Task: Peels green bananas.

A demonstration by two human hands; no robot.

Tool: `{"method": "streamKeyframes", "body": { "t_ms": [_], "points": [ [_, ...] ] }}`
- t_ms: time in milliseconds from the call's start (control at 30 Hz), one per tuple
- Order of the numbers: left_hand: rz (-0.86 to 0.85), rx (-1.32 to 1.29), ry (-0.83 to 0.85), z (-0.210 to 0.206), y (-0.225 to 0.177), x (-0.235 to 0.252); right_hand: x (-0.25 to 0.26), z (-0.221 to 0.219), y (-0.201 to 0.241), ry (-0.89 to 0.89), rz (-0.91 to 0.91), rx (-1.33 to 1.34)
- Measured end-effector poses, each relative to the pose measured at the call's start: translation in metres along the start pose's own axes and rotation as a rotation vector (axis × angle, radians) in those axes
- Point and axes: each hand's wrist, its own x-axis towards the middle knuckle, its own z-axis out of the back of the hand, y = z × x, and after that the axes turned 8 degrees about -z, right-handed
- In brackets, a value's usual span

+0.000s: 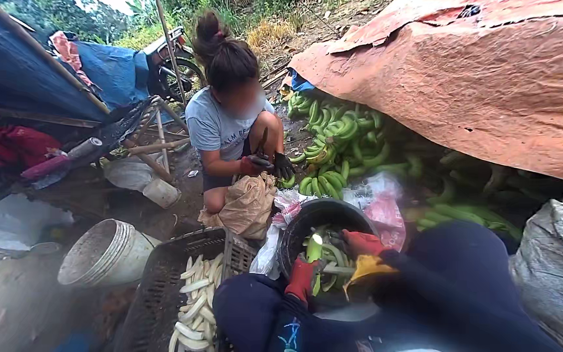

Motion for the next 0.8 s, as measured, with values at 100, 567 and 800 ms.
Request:
{"method": "streamKeyframes", "body": {
  "t_ms": [100, 567, 800],
  "points": [
    [0.000, -0.320, -0.112, 0.010, 0.022, 0.022, -0.012, 0.000, -0.001, 0.037, 0.038, 0.185],
    [-0.169, -0.600, -0.506, 0.031, 0.022, 0.029, -0.004, -0.026, -0.015, 0.090, 0.134, 0.315],
    [-0.196, -0.843, -0.470, 0.017, 0.001, 0.010, -0.034, -0.043, 0.022, -0.085, 0.289, 0.340]
  ]
}}
